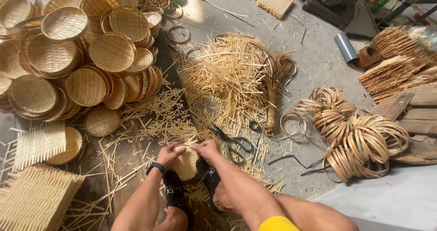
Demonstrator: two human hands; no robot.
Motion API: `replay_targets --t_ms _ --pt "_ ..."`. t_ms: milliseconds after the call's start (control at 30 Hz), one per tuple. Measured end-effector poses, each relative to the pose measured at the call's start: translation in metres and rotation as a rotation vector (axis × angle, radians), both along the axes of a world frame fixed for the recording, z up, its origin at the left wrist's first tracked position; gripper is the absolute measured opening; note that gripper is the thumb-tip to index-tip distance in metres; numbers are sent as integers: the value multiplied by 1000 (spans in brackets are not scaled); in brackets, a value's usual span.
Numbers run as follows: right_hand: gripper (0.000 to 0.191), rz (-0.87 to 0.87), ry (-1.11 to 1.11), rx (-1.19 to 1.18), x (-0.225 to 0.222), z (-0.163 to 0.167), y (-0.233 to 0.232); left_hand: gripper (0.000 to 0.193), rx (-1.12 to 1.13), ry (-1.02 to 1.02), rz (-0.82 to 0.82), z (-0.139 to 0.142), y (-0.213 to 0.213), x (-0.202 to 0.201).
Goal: The person sits on the floor weaving thin bamboo strips into flat woven panels and fitting them into round bamboo rims to form basket lids. They use scissors to trim excess bamboo material from the edges and place finished woven lids onto a growing pile of completed pieces.
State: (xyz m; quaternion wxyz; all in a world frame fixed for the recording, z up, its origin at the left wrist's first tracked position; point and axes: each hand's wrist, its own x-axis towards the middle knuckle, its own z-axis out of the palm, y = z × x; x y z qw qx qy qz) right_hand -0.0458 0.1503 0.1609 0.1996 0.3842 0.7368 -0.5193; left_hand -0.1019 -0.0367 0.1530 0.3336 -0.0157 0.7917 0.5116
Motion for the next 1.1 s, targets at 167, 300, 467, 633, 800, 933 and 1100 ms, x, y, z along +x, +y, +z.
replay_targets --t_ms 167,300,467,633,800,933,1100 --pt "38 464 147 194 8 89 96 41 -155 463 28 26 0 39" --pt "16 1192 -37 1211 32 164 176 29 -327 858 -218 7 10 87" --pt "38 953 110 721 70 115 197 42 -393 1004 -510 -21 10 136" --pt "43 669 182 615 85 -30 220 54 -422 975 -410 -23 27 112" --pt "67 499 253 700 76 -119 211 86 -284 827 -360 -36 32 61" --pt "66 458 109 591 57 -141 210 91 -232 856 -424 -42 23 44" --pt "57 514 -8 299 28 -128 210 89 -212 1006 -186 -47 27 28"
